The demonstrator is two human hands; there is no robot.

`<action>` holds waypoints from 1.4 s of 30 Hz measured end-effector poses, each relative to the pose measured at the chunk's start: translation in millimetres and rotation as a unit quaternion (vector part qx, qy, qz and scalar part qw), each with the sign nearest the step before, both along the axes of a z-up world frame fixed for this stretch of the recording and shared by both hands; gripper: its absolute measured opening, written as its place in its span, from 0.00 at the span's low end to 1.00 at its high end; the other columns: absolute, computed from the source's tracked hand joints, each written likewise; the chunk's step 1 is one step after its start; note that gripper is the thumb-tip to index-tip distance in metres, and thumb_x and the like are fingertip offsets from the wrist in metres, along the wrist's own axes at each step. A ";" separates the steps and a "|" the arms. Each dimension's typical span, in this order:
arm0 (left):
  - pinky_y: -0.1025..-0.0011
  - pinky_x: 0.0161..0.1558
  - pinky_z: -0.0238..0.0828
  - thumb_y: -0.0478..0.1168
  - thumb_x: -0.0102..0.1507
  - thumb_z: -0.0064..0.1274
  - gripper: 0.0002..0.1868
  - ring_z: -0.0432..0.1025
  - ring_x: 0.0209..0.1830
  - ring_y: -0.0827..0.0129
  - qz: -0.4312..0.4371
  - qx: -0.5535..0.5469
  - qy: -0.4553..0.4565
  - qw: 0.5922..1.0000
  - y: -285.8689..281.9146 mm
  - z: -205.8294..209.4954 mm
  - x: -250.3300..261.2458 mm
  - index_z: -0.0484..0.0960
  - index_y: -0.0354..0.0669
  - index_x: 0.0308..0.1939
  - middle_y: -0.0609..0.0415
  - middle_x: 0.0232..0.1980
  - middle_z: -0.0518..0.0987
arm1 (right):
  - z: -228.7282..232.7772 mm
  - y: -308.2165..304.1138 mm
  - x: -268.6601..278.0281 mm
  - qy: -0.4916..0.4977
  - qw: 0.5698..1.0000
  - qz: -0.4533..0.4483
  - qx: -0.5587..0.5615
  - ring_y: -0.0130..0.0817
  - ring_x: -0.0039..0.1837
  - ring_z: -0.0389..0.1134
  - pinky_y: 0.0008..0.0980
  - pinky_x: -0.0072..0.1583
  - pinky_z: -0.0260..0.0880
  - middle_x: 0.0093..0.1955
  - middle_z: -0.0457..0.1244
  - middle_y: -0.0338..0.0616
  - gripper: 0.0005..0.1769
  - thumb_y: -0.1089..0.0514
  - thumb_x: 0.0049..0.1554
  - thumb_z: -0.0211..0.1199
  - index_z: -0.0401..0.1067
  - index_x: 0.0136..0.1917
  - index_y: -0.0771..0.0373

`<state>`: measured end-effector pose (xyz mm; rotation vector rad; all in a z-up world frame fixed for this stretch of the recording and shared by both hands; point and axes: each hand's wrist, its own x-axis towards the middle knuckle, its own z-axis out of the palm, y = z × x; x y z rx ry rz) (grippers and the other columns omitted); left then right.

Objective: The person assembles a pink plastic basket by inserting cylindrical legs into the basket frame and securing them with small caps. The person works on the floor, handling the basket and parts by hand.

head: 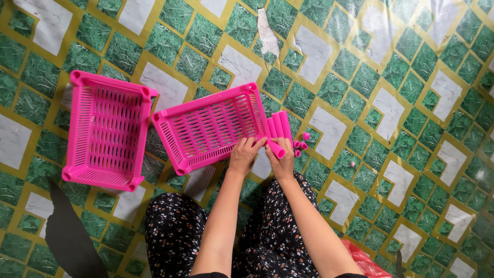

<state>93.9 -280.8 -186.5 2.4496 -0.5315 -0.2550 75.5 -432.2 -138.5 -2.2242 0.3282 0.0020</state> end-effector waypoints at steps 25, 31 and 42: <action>0.61 0.51 0.71 0.27 0.56 0.52 0.32 0.72 0.49 0.61 -0.070 0.013 0.032 0.997 73.6 20.7 -15.7 0.77 0.55 0.63 0.57 0.46 0.77 | -64.2 -24.8 11.6 0.132 0.954 0.142 -0.230 0.55 0.54 0.69 0.48 0.54 0.71 0.55 0.64 0.54 0.28 0.57 0.52 0.71 0.67 0.64 0.61; 0.59 0.55 0.71 0.39 0.57 0.59 0.20 0.73 0.54 0.56 -0.030 -0.074 0.044 0.996 87.2 19.6 -7.5 0.78 0.44 0.54 0.51 0.51 0.79 | -78.0 -9.6 15.2 0.171 0.953 0.130 -0.212 0.58 0.50 0.69 0.51 0.51 0.70 0.51 0.66 0.55 0.29 0.58 0.51 0.72 0.66 0.63 0.64; 0.53 0.52 0.73 0.50 0.59 0.65 0.40 0.69 0.58 0.47 0.106 -0.014 0.116 0.987 42.9 12.8 86.3 0.64 0.44 0.70 0.40 0.61 0.71 | -56.4 -19.0 94.0 0.131 0.908 -0.127 0.376 0.28 0.41 0.71 0.27 0.44 0.74 0.45 0.69 0.44 0.14 0.60 0.60 0.66 0.70 0.56 0.67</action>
